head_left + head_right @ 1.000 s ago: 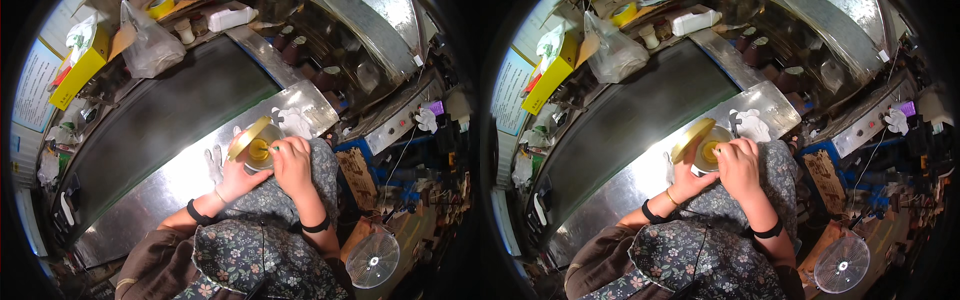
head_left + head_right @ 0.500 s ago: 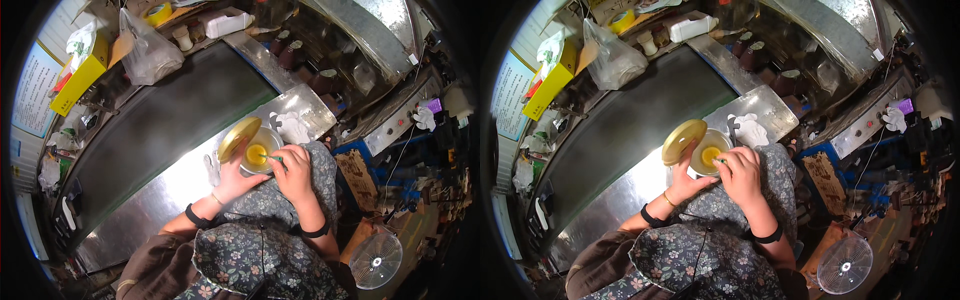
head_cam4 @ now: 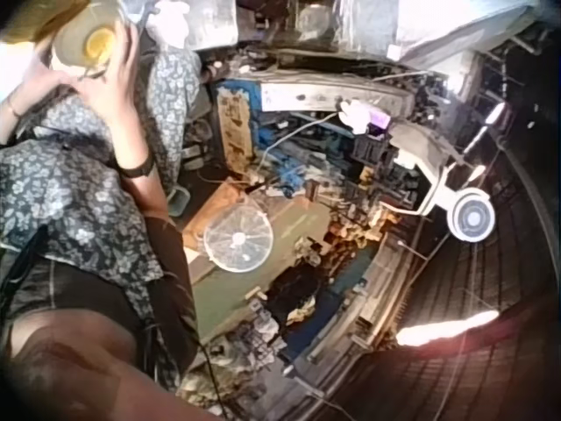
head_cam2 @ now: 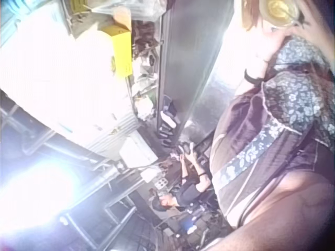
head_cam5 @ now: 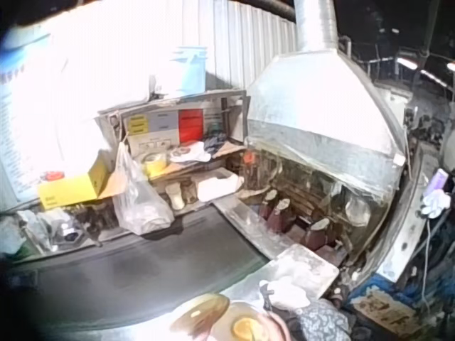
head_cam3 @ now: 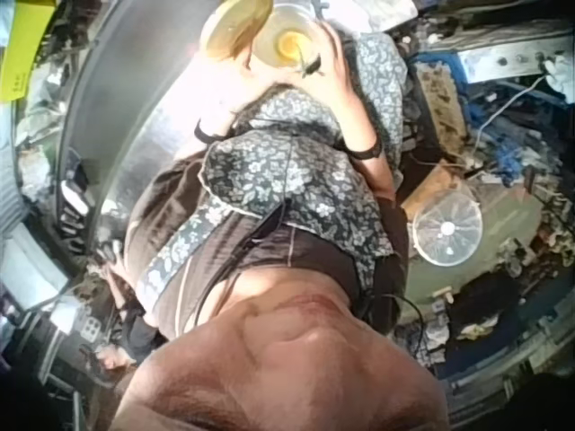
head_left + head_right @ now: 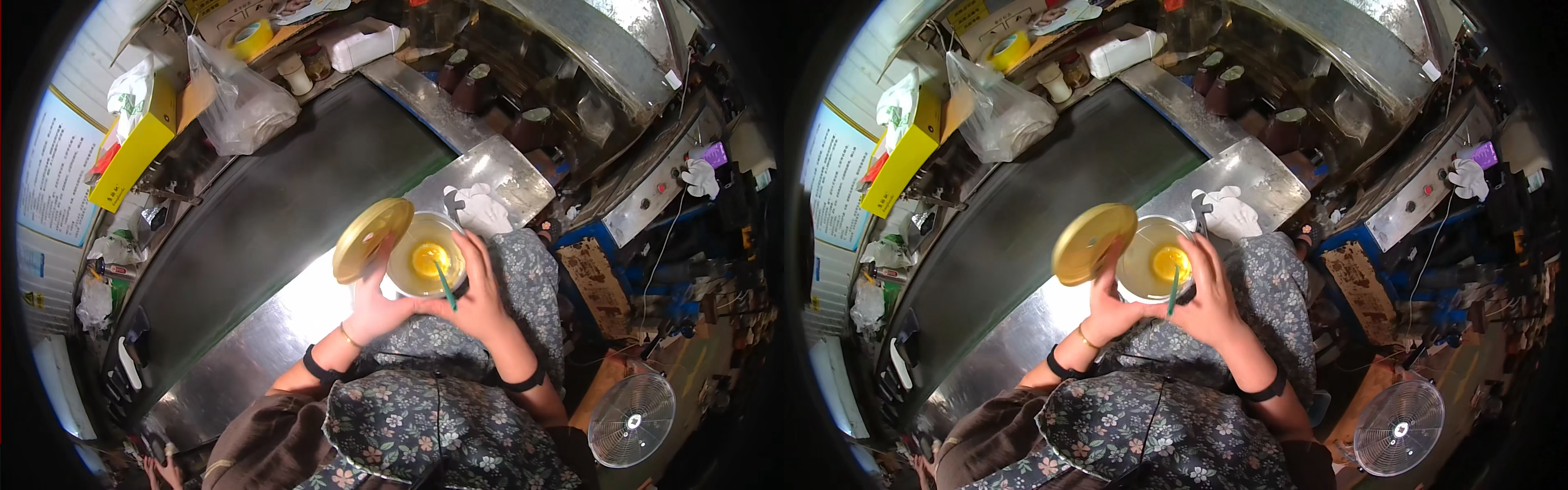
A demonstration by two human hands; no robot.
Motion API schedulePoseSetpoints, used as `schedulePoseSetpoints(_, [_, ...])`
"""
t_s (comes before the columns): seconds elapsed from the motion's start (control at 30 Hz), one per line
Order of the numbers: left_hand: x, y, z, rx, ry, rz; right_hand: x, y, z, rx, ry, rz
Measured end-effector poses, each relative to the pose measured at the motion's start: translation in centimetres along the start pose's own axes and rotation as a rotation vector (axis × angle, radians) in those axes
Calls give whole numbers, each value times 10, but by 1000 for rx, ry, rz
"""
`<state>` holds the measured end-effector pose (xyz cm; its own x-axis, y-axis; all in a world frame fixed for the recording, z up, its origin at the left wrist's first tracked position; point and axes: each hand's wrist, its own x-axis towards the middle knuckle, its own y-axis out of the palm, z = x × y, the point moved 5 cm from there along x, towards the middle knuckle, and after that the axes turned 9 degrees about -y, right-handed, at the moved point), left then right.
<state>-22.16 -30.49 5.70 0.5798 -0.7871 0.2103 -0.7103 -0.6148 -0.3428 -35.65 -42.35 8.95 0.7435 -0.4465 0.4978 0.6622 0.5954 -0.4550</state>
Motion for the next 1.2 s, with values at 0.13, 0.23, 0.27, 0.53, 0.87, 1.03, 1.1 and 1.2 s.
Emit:
schedulePoseSetpoints(0.13, [-18, -11, -41, -624, -334, 164, 18, -38, 77, -9, -276, -72])
schedulePoseSetpoints(0.23, [-30, -18, -93, -1115, -670, 194, 22, -53, 119, 108, -373, -246])
schedulePoseSetpoints(0.27, [-27, -22, -123, -1309, -680, 137, 23, -52, 128, 111, -368, -246])
schedulePoseSetpoints(0.53, [-30, -10, -106, -1276, -67, 483, 19, -59, 155, 453, -386, -584])
schedulePoseSetpoints(0.87, [-37, -32, -208, -1625, -1149, 567, 7, -78, 164, 253, -546, -812])
schedulePoseSetpoints(1.03, [-31, -29, -215, -1375, -1161, 385, 3, -95, 162, 190, -615, -883])
schedulePoseSetpoints(1.1, [-35, -37, -210, -1403, -1170, 457, 6, -104, 160, 569, -684, -620])
schedulePoseSetpoints(1.2, [-36, -35, -208, -1411, -1128, 570, 7, -104, 163, 500, -701, -647])
